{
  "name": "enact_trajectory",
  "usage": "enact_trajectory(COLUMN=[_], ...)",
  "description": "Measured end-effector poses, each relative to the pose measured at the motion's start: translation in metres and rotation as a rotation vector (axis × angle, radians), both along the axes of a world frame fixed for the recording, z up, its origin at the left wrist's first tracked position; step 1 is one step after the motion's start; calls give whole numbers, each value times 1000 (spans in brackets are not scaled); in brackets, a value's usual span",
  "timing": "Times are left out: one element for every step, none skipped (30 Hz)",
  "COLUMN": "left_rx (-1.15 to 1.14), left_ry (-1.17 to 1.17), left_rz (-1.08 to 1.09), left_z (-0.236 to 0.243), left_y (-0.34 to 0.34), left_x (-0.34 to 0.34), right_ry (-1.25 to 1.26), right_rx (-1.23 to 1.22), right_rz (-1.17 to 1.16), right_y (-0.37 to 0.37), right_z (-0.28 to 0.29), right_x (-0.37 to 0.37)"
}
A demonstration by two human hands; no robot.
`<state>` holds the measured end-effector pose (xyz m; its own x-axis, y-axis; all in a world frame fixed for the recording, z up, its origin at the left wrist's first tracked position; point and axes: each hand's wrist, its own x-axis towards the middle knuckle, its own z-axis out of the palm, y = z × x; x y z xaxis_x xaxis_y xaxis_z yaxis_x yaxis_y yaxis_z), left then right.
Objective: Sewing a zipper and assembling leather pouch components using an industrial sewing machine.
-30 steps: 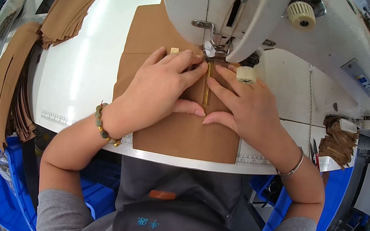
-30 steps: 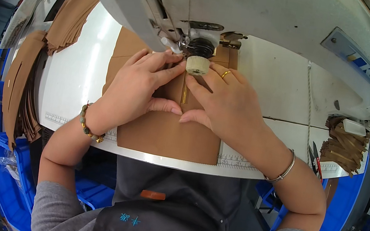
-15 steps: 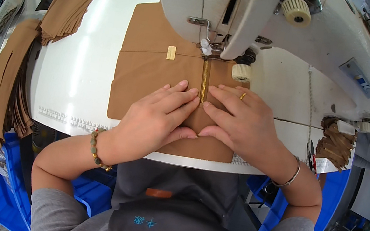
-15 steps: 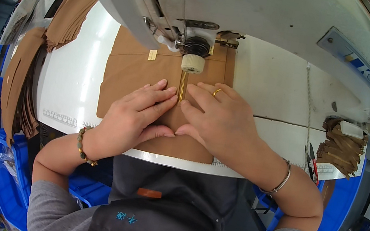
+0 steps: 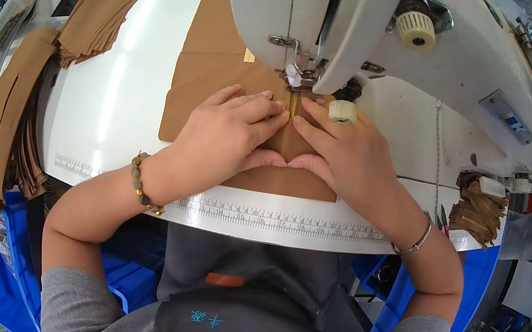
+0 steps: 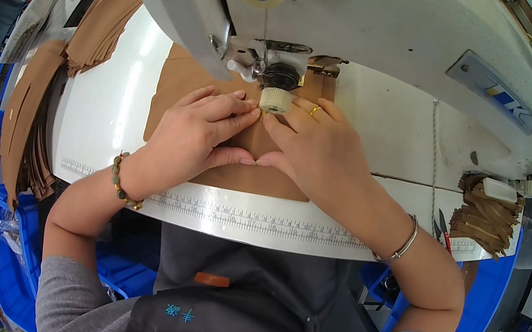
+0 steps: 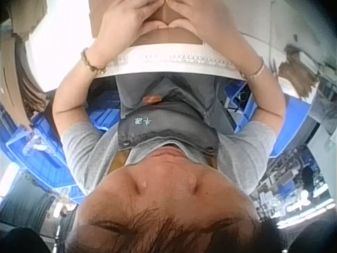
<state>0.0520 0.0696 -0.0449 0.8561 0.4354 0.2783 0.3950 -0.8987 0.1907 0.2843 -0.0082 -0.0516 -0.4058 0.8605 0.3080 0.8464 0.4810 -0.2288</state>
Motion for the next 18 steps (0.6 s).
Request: enact_trajectory(left_rx=[9,6,8,9,9,17,26,23,41,59,56,86,115,115,102,90,90,93], left_ry=[1,-2,-29,-58,-61,-59,-57,-65,-70,-74,-81,-81,-80,-81,-91,-101,-100,-95], left_rz=[3,3,10,19,19,30,42,47,53,61,67,63,59,66,61,55,62,62], left_z=[-1,-4,-8,-11,-10,-9,-8,-9,-11,-12,-13,-12,-12,-11,-11,-10,-9,-9], left_y=[3,7,11,15,17,18,18,19,19,18,16,13,10,9,7,6,6,5], left_x=[1,2,3,3,4,5,5,5,4,3,3,3,3,2,1,1,0,0], right_ry=[30,28,19,10,7,35,62,54,66,79,72,202,333,331,569,806,805,866], right_rx=[80,78,33,-13,-13,9,30,28,24,20,17,-13,-45,-47,-161,-278,-281,-294], right_rz=[2,2,-17,-36,-36,-38,-40,-35,-38,-39,-34,-19,-5,1,2,1,7,-1], right_y=[2,4,5,7,8,9,10,11,12,13,13,12,13,13,12,12,12,11], right_z=[-3,-2,0,1,0,-4,-6,-8,-10,-10,-9,-6,-4,-5,-7,-8,-6,-3], right_x=[1,1,1,0,2,3,4,5,5,5,5,6,7,12,21,26,26,26])
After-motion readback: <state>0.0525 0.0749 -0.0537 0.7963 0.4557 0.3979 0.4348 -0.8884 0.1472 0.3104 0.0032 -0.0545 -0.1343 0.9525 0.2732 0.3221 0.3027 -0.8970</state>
